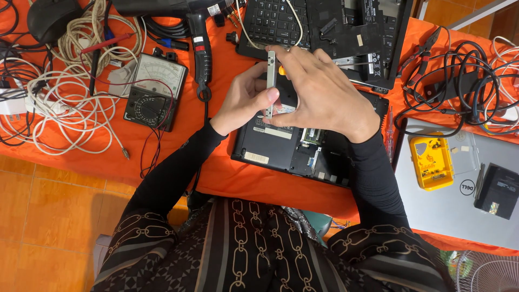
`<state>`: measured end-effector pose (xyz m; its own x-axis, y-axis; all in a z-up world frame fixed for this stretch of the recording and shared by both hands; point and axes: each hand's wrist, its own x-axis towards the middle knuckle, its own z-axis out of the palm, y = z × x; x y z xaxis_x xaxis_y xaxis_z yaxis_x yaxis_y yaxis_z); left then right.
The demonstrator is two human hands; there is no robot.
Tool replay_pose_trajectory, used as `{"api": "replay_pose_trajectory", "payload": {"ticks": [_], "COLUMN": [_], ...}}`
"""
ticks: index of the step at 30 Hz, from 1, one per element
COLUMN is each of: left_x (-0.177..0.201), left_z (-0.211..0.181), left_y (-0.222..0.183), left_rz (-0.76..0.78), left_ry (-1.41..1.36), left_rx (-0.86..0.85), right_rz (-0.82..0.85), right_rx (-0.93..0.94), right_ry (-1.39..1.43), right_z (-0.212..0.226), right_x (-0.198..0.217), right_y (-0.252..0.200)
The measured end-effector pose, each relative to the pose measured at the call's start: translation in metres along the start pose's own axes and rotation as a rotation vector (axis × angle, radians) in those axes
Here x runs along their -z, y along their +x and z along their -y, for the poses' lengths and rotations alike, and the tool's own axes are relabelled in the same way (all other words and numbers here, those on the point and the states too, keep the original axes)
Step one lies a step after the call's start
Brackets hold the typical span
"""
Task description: Dismantle and repair internal laptop components using a screwdriver.
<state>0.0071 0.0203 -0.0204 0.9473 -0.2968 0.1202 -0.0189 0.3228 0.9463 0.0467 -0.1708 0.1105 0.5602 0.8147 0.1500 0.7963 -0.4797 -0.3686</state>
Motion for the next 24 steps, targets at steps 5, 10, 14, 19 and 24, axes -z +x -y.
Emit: {"api": "replay_pose_trajectory", "payload": {"ticks": [5, 10, 14, 19, 24], "left_x": [-0.0001, -0.0005, 0.0002, 0.0011, 0.0001], "left_z": [-0.0025, -0.0046, -0.0041, -0.0036, -0.0035], "left_y": [-0.0020, -0.0019, -0.0015, -0.0008, -0.0001], "left_rz": [-0.018, -0.017, -0.002, 0.013, -0.008], "left_ry": [0.046, 0.048, 0.054, 0.064, 0.057], "left_rx": [-0.012, -0.002, -0.001, -0.005, -0.003], "right_rz": [0.005, 0.017, 0.036, 0.031, 0.073], "right_rx": [0.015, 0.011, -0.005, 0.002, -0.036], "right_ry": [0.004, 0.005, 0.006, 0.002, 0.013], "right_z": [-0.0026, -0.0041, -0.0049, -0.0089, -0.0055], "right_x": [-0.0018, -0.0006, 0.0004, -0.0027, 0.0002], "right_y": [-0.0006, -0.0013, -0.0018, -0.0033, -0.0016]}}
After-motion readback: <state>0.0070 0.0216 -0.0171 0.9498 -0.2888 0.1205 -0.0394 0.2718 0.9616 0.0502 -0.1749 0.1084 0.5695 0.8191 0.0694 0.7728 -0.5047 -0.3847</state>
